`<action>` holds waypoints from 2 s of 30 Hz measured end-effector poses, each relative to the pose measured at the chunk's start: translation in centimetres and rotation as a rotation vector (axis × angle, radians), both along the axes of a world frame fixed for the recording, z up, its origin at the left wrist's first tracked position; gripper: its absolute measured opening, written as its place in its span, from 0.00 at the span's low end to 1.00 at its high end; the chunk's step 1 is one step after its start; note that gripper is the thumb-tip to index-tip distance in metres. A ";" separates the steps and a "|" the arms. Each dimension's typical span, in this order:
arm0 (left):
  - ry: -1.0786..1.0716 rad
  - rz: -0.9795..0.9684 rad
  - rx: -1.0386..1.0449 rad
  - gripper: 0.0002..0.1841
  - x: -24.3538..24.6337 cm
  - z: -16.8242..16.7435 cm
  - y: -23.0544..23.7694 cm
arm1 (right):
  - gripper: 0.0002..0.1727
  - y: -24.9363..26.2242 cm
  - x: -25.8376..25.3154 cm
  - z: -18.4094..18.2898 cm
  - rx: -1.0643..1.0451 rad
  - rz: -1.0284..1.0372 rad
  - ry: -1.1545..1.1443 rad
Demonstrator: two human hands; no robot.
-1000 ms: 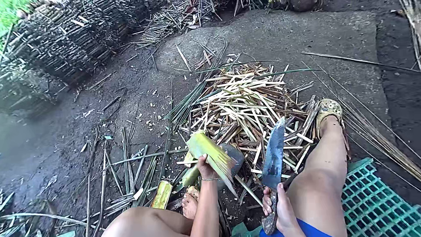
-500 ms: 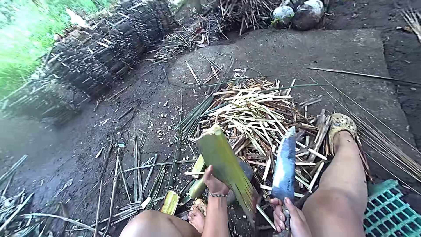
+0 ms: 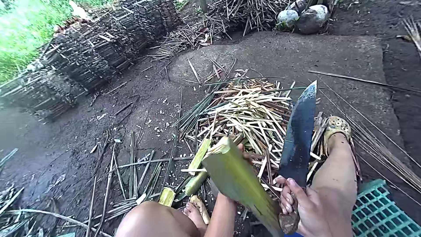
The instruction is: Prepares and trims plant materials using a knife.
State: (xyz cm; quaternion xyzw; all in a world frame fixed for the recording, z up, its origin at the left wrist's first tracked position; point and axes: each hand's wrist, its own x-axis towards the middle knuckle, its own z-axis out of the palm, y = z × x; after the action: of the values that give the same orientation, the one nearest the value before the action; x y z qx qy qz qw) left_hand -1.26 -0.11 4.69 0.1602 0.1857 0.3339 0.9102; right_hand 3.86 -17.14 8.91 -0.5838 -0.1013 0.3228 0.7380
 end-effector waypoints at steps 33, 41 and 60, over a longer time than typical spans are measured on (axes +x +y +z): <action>1.347 0.272 -0.283 0.25 -7.5 -12.5 1.8 | 0.40 4.6 -5.4 -13.0 -1.040 0.603 -0.133; 1.852 0.474 0.301 0.60 -9.2 -12.8 4.2 | 0.35 3.9 -4.9 -12.7 -0.859 0.454 0.261; 1.729 -0.934 1.392 0.77 -12.1 -9.1 16.4 | 0.33 0.0 -2.7 -9.2 -0.486 -0.048 0.349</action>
State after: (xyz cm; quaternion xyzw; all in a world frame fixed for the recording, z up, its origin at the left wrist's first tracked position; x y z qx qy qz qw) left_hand -13.38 16.32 -4.37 0.8396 0.4385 -0.2168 0.2364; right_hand 1.15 -17.18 -0.29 -0.6813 0.1213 0.4158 0.5901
